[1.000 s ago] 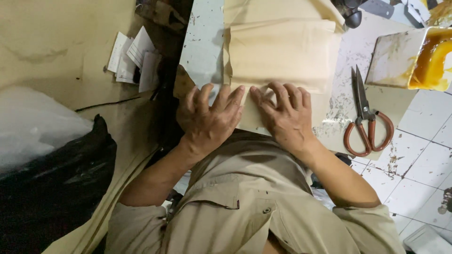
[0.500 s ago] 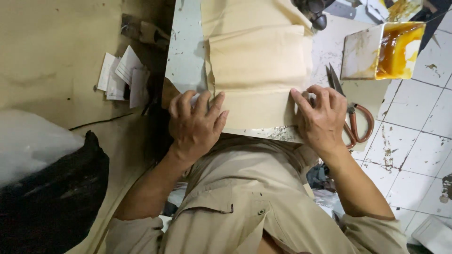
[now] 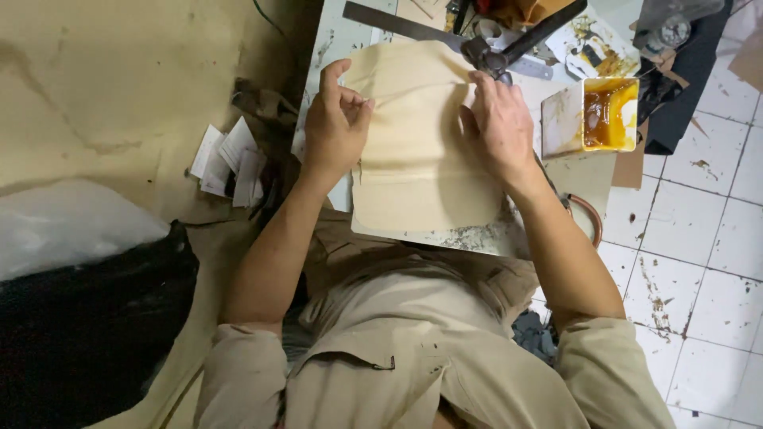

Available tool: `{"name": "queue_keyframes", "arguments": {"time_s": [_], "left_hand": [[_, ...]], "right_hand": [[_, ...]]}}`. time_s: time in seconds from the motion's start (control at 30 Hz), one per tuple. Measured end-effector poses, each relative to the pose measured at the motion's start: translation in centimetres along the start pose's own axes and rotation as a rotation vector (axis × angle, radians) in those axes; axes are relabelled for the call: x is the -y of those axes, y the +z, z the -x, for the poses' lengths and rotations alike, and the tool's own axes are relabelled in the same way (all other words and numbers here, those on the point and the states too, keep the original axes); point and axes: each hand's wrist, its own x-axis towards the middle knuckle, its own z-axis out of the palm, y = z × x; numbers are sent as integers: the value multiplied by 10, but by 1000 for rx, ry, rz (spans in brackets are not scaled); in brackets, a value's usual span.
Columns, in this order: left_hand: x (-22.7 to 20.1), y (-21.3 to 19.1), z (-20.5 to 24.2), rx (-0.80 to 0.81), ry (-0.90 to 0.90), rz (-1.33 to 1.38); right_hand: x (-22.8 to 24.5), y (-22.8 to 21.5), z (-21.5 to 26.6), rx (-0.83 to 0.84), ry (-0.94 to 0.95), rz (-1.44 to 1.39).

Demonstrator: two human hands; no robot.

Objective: Assembling a leather pouch by trimming edges with scissors, applying adhesive, hammering seams, and folding the components.

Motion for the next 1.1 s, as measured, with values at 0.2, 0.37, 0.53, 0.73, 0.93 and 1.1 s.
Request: {"name": "queue_keyframes", "arguments": {"time_s": [0.2, 0.37, 0.53, 0.73, 0.93, 1.1], "left_hand": [[-20, -20, 1, 41, -84, 510], [-5, 4, -15, -36, -62, 512], [30, 4, -13, -50, -53, 201], [4, -34, 69, 125, 299, -246], [3, -10, 117, 294, 675, -315], [4, -3, 113, 238, 727, -332]], "right_hand": [[3, -33, 6, -104, 15, -299], [-3, -29, 1, -289, -63, -176], [-12, -7, 3, -300, -95, 3], [12, -32, 86, -161, -130, -48], [49, -30, 126, 54, -277, -72], [62, -34, 122, 23, -313, -60]]}}
